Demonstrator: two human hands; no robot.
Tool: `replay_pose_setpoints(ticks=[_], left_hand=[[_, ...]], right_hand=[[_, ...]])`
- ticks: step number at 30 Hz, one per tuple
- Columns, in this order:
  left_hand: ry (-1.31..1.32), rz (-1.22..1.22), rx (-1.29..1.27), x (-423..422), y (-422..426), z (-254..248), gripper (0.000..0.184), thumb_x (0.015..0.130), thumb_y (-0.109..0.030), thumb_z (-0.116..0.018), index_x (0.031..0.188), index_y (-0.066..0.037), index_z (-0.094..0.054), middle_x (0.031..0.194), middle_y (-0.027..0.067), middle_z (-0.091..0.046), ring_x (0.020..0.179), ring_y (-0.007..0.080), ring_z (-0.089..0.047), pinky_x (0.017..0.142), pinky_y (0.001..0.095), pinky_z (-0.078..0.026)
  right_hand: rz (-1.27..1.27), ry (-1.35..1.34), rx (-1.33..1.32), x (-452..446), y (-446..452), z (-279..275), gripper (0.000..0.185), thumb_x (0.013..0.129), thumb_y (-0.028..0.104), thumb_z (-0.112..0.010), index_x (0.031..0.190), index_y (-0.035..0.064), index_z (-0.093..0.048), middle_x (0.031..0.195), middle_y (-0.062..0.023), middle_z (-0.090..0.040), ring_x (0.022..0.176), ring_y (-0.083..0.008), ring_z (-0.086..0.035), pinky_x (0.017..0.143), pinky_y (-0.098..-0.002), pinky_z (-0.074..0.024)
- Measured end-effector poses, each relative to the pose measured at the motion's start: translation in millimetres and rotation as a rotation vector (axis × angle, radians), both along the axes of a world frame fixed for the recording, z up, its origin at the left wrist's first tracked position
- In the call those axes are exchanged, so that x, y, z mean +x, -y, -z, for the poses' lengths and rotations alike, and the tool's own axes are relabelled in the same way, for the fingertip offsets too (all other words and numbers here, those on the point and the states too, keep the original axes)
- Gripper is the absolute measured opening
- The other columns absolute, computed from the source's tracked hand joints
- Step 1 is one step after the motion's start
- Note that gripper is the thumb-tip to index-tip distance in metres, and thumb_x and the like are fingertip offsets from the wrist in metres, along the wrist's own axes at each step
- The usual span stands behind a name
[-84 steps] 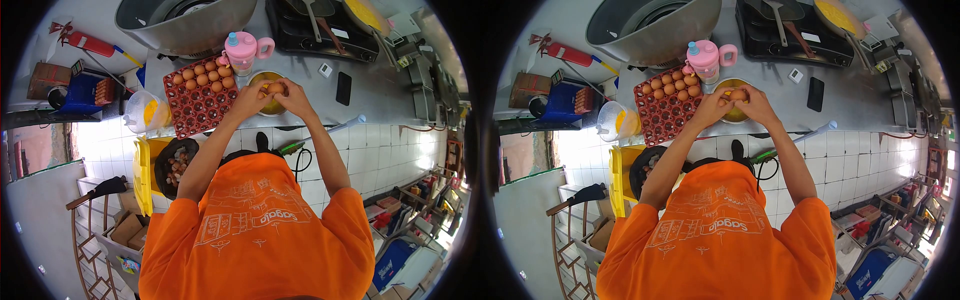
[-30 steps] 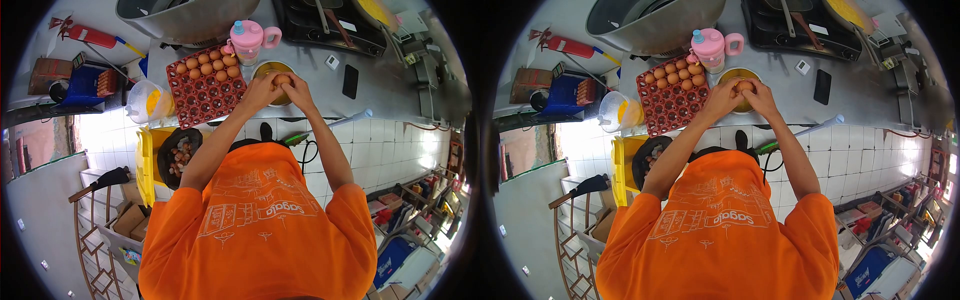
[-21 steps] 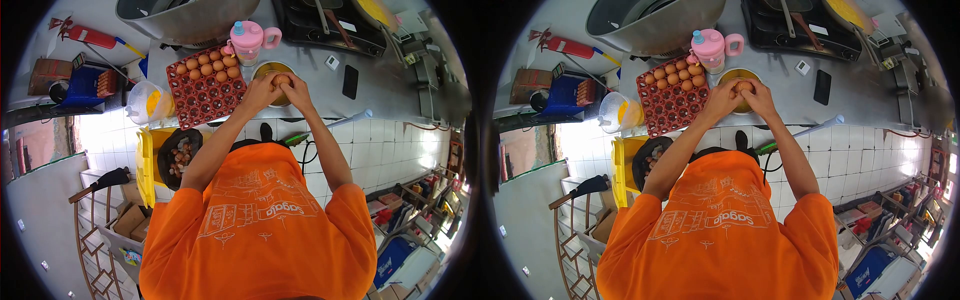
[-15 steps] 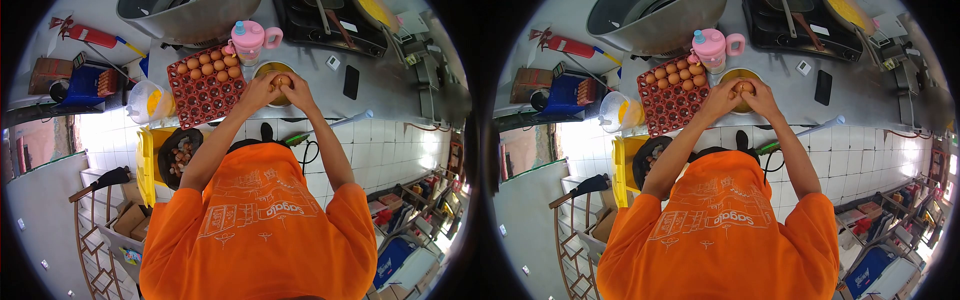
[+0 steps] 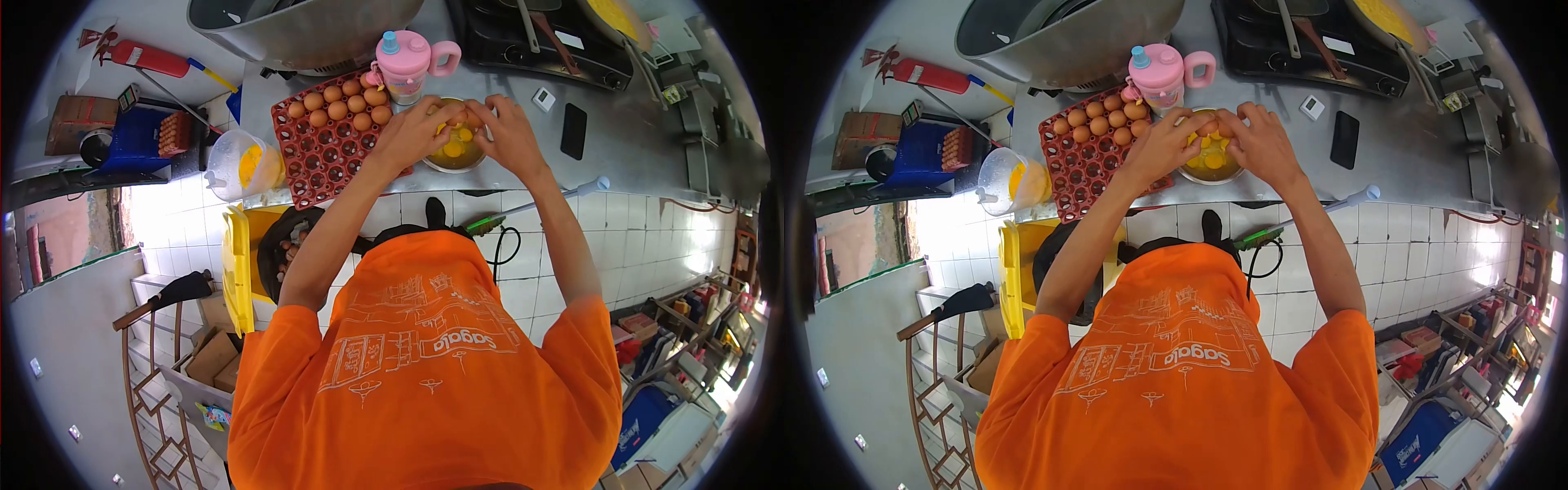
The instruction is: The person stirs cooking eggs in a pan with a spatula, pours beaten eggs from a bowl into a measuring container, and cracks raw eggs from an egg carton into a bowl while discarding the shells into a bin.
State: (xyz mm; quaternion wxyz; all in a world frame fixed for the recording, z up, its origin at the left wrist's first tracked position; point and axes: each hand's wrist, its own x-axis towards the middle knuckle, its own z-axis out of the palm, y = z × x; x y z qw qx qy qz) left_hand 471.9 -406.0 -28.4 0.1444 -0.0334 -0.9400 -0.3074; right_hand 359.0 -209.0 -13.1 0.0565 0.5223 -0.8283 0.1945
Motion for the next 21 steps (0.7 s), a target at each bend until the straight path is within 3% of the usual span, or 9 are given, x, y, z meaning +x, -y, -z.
replay_pose_setpoints(ticks=[4,6,7,9,10,13,15,19,21], left_hand=[[-0.118,-0.017,0.041,-6.8,-0.7,-4.3,0.047,0.081,-0.016,-0.068,0.127,-0.018,-0.060,0.109,0.0106,-0.063,0.082,0.0313,-0.066,0.068,0.0399,-0.056],[-0.032,0.010,0.281,-9.4,-1.9,6.0,0.045,0.083,-0.019,-0.069,0.127,-0.017,-0.061,0.112,0.0109,-0.066,0.084,0.0315,-0.069,0.077,0.0376,-0.057],[-0.037,0.007,0.280,-8.8,-3.7,18.6,0.045,0.083,-0.019,-0.069,0.127,-0.017,-0.061,0.112,0.0109,-0.066,0.084,0.0315,-0.069,0.077,0.0376,-0.057],[0.189,-0.010,0.537,-11.2,-3.7,49.4,0.046,0.085,-0.021,-0.071,0.129,-0.013,-0.061,0.109,0.0118,-0.069,0.087,0.0270,-0.070,0.081,0.0339,-0.055],[0.181,-0.019,0.536,-10.6,-3.6,56.2,0.046,0.085,-0.021,-0.071,0.129,-0.013,-0.061,0.109,0.0118,-0.069,0.087,0.0270,-0.070,0.081,0.0339,-0.055],[0.281,-0.082,0.855,2.5,-7.1,64.2,0.046,0.086,-0.023,-0.072,0.129,-0.010,-0.060,0.109,0.0124,-0.071,0.091,0.0207,-0.070,0.082,0.0325,-0.054],[0.292,-0.088,0.797,12.0,-3.9,58.5,0.047,0.092,-0.024,-0.070,0.133,-0.007,-0.056,0.088,0.0045,-0.064,0.069,0.0049,-0.055,0.056,0.0228,-0.043],[0.269,-0.249,0.895,59.5,7.2,43.6,0.047,0.091,-0.024,-0.071,0.131,-0.005,-0.055,0.095,0.0046,-0.065,0.068,0.0063,-0.056,0.056,0.0229,-0.044],[0.167,-0.214,1.318,90.5,16.9,45.0,0.046,0.091,-0.025,-0.071,0.131,-0.006,-0.054,0.101,0.0051,-0.065,0.068,0.0079,-0.058,0.056,0.0229,-0.046]], right_hand=[[0.053,-0.032,-0.107,2.5,2.6,-3.0,0.056,0.074,0.007,-0.068,0.129,0.0121,-0.058,0.109,-0.0118,-0.055,0.101,-0.0302,-0.057,0.088,-0.0402,-0.0462],[0.036,0.308,-0.222,2.1,4.0,22.4,0.056,0.076,0.007,-0.069,0.130,0.0110,-0.056,0.109,-0.0142,-0.057,0.098,-0.0303,-0.059,0.086,-0.0388,-0.0484],[0.032,0.305,-0.222,5.5,2.8,38.3,0.056,0.076,0.007,-0.069,0.130,0.0110,-0.056,0.109,-0.0142,-0.057,0.098,-0.0303,-0.059,0.086,-0.0388,-0.0484],[0.059,0.617,-0.307,4.8,5.5,62.8,0.055,0.079,0.010,-0.070,0.133,0.0096,-0.056,0.107,-0.0124,-0.061,0.087,-0.0243,-0.062,0.080,-0.0340,-0.0509],[0.048,0.613,-0.305,3.9,7.3,61.4,0.055,0.079,0.010,-0.070,0.133,0.0096,-0.056,0.107,-0.0124,-0.061,0.087,-0.0243,-0.062,0.080,-0.0340,-0.0509],[0.154,0.931,-0.181,12.1,8.0,65.0,0.054,0.083,0.014,-0.073,0.134,0.0072,-0.056,0.103,-0.0087,-0.064,0.078,-0.0151,-0.060,0.074,-0.0285,-0.0505],[0.137,1.012,-0.229,11.8,12.7,68.3,0.055,0.084,0.017,-0.075,0.135,0.0077,-0.057,0.098,-0.0049,-0.064,0.074,-0.0090,-0.057,0.070,-0.0248,-0.0490],[-0.038,1.093,-0.151,34.6,43.4,62.5,0.055,0.088,0.020,-0.074,0.137,0.0061,-0.054,0.096,-0.0037,-0.064,0.074,-0.0083,-0.057,0.070,-0.0237,-0.0490],[-0.125,1.170,-0.147,60.1,72.4,54.6,0.055,0.089,0.021,-0.073,0.138,0.0057,-0.054,0.095,-0.0031,-0.065,0.075,-0.0083,-0.058,0.070,-0.0234,-0.0493]])
